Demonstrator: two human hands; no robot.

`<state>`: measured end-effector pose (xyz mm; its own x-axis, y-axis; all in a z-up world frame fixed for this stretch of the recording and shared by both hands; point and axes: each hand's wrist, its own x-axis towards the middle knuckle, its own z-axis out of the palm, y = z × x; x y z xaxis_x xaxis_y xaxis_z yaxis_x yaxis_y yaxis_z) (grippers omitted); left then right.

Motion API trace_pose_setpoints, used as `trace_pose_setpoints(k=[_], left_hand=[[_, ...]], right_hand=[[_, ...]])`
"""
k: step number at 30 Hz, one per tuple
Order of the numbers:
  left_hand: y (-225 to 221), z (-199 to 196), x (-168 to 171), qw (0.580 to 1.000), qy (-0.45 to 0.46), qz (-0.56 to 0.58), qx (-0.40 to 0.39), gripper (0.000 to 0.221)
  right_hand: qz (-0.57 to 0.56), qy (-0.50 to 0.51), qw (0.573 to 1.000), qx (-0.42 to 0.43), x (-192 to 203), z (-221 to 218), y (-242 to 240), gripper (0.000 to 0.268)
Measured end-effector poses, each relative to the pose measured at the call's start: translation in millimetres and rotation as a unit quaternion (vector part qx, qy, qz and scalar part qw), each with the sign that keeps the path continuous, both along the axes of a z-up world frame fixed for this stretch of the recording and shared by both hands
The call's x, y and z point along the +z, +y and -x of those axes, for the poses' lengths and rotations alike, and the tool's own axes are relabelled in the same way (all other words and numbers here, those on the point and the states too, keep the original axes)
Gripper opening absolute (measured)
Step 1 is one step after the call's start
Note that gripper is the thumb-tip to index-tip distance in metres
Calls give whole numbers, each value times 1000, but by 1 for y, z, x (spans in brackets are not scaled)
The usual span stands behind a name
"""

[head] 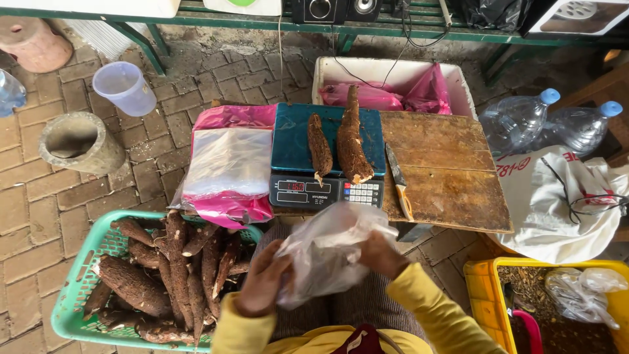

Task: The person is weighing cassava roots on a digital scale and placing them into plastic bags for packaging.

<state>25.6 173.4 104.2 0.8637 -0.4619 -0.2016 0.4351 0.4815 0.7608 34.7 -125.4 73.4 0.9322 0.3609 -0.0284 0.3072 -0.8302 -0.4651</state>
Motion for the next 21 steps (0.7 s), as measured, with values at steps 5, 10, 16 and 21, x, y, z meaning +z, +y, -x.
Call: trace_pose_setpoints(k=[5,10,16,21], left_hand=[[82,-8,-37,993,-17,-51,-103,25],[75,1,-38,976,-98,-67,-181,32],[61,6,-43,974,14,-81,-212,31],[48,6,-38,990,-67,-37,-115,26]], right_hand=[[-450,42,882,131,66,-1,-31,75],[-343,496,795,69,64,-24,-71,72],[-692,285,659,81,-1,-87,-141,39],[-472,119,847,-212,-35,-200,-101,47]])
